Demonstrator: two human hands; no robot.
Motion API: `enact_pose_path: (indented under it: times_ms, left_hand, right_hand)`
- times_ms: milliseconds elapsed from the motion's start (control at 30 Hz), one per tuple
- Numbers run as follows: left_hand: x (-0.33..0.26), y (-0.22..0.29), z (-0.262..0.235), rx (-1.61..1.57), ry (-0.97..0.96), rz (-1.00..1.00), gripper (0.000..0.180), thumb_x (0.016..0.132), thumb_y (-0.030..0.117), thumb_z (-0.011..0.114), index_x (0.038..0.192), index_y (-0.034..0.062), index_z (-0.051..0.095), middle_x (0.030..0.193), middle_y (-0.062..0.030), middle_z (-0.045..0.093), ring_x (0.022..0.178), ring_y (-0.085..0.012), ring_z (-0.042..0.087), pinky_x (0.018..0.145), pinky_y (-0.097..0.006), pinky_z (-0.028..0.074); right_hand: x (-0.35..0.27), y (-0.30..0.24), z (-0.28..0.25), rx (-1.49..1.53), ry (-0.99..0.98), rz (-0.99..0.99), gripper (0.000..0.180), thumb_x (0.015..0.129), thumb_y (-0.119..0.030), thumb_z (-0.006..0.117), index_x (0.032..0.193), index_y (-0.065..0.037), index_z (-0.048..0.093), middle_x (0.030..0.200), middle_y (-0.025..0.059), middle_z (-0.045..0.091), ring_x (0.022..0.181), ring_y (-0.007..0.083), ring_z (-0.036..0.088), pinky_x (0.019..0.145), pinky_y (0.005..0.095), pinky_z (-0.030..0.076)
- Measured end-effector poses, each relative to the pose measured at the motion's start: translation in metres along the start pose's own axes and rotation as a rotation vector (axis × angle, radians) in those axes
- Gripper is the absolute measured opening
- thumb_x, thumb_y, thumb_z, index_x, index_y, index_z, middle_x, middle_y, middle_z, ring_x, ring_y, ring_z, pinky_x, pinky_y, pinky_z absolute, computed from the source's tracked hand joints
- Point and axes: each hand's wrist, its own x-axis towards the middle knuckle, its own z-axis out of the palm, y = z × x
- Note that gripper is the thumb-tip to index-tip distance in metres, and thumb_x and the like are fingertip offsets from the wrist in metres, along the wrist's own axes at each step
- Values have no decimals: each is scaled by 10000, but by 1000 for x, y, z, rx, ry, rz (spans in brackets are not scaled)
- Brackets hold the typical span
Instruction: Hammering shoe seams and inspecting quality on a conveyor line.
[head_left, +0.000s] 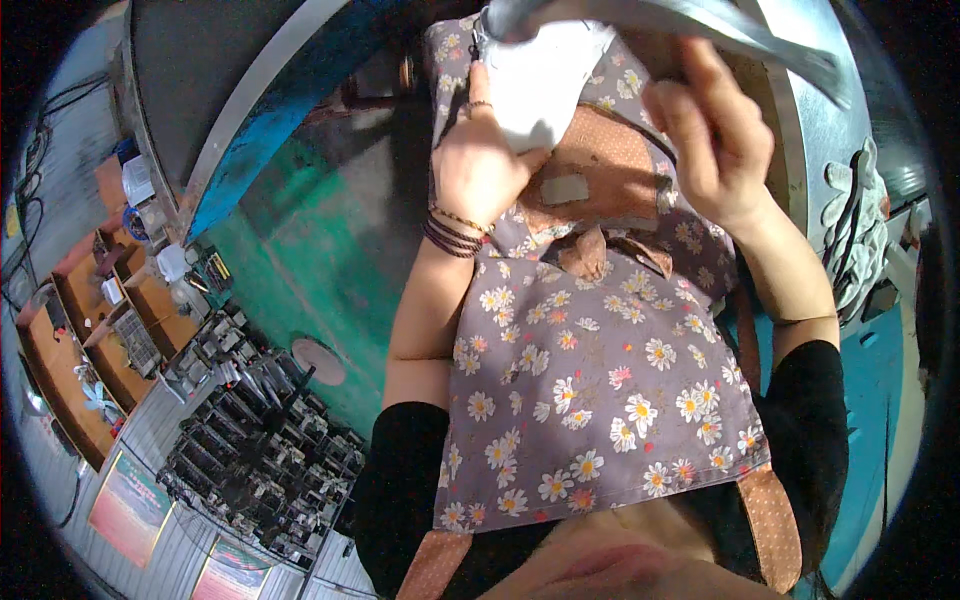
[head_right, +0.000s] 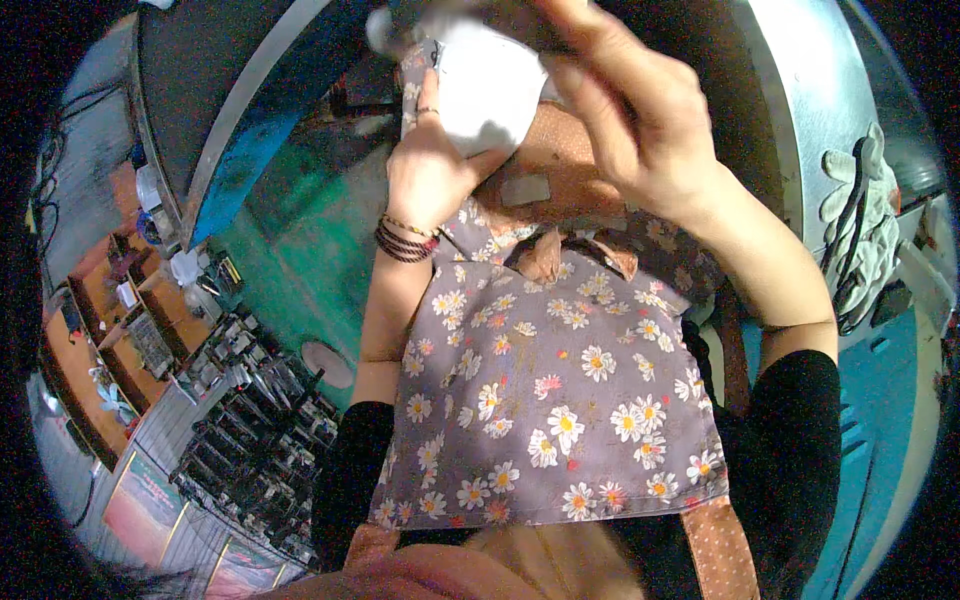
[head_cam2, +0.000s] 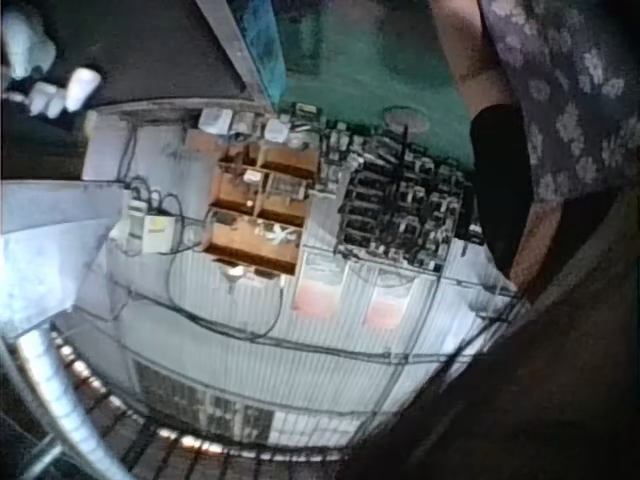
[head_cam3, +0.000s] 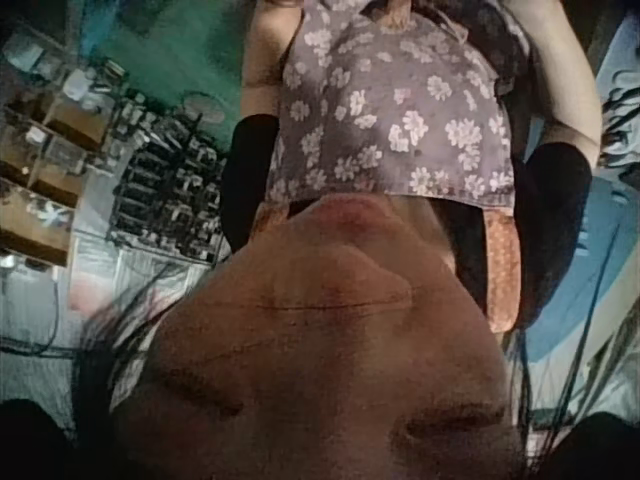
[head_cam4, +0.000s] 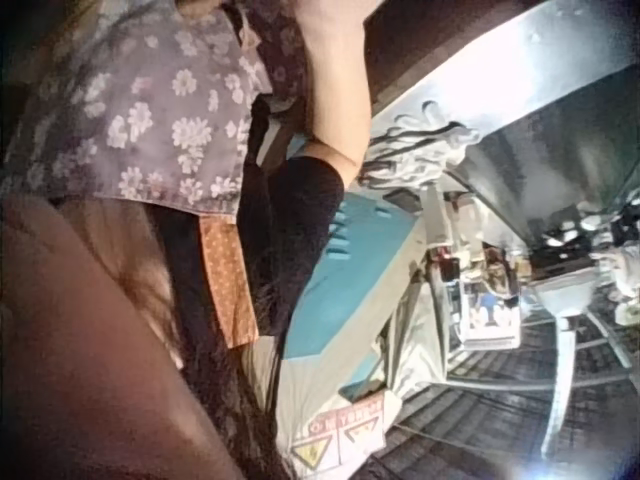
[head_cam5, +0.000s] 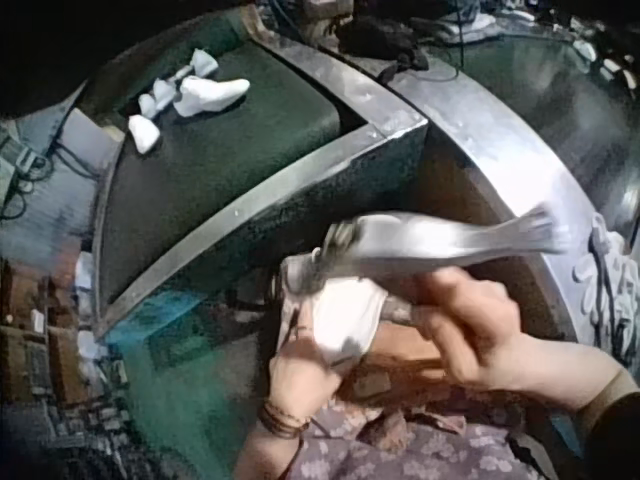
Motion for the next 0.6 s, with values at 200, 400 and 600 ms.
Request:
enact_pose_path:
  times_ms: [200, 400, 600]
  left_hand:
    - [-3, 21, 5, 111, 25, -17, 1074, 629, 284, 826, 1451, -16, 203, 1149, -283, 566, 993, -412, 614, 796, -471, 527]
    - [-7, 18, 3, 108, 57, -16, 1025, 645, 285, 817, 1441, 9, 234, 1138, -266, 568, 971, -411, 617, 794, -475, 526]
    - [-6, 11, 4, 78, 65, -5, 1076, 640, 291, 829, 1473, 33, 200, 1166, -259, 565, 971, -406, 621, 799, -464, 527]
  right_hand:
    - [-4, 45, -3, -388, -378, 158, 427, 895, -135, 597, 1315, -170, 532, 939, 184, 651, 806, 381, 643, 703, 449, 523]
    - [-11, 23, -5, -143, -15, 149, 330, 914, -51, 583, 1241, -20, 559, 1099, 197, 656, 990, 301, 671, 821, 348, 526]
    - [-43, 52, -26, -355, -337, 132, 304, 886, -77, 623, 1182, -22, 582, 956, 190, 663, 822, 364, 663, 690, 386, 532]
